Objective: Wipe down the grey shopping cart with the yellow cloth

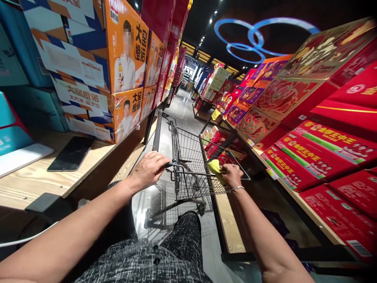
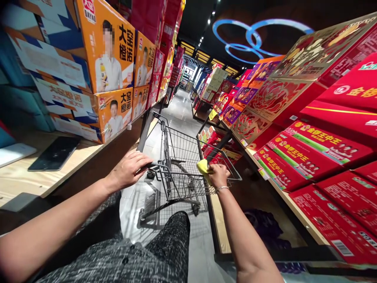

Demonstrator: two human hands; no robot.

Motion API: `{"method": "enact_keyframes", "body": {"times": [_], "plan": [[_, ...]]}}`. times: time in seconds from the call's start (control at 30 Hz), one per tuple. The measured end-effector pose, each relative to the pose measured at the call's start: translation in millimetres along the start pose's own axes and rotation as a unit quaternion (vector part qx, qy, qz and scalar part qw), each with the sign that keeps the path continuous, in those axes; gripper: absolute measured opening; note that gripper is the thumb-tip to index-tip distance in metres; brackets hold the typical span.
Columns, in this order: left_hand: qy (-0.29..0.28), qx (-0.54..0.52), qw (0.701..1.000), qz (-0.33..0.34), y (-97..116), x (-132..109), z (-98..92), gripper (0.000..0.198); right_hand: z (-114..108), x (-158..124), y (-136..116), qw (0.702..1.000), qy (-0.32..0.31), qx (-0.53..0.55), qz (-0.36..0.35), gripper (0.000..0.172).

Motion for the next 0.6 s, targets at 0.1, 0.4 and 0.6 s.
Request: {"method": "enact_keyframes", "body": {"times": [0.1,0.4,0.6], "plan": [[0.012,-0.008,1.000,0.000,-3,-3,-0.6,0.025,-4,20,-57,0.996,-0.010,-0.003,-0.093,0.011],[0.007,-0.088,0.995,-0.050,-39,-10,0.5,0.027,-45,77,-135,0.993,0.111,0.041,0.019,0.025],[0.004,-0.137,0.989,-0.056,-51,-14,3.9,0.034,-3,29,-98,0.988,0.059,0.057,0.134,0.017]]}}
Point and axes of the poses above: each hand's wrist, its own x-axis towards the middle knuckle, its own z-axis out of the palm, y = z × x, the point moved 5 cm from there along x, towards the middle knuckle, and after that the axes turned 7 degrees about -y, right-handed, at the moved point
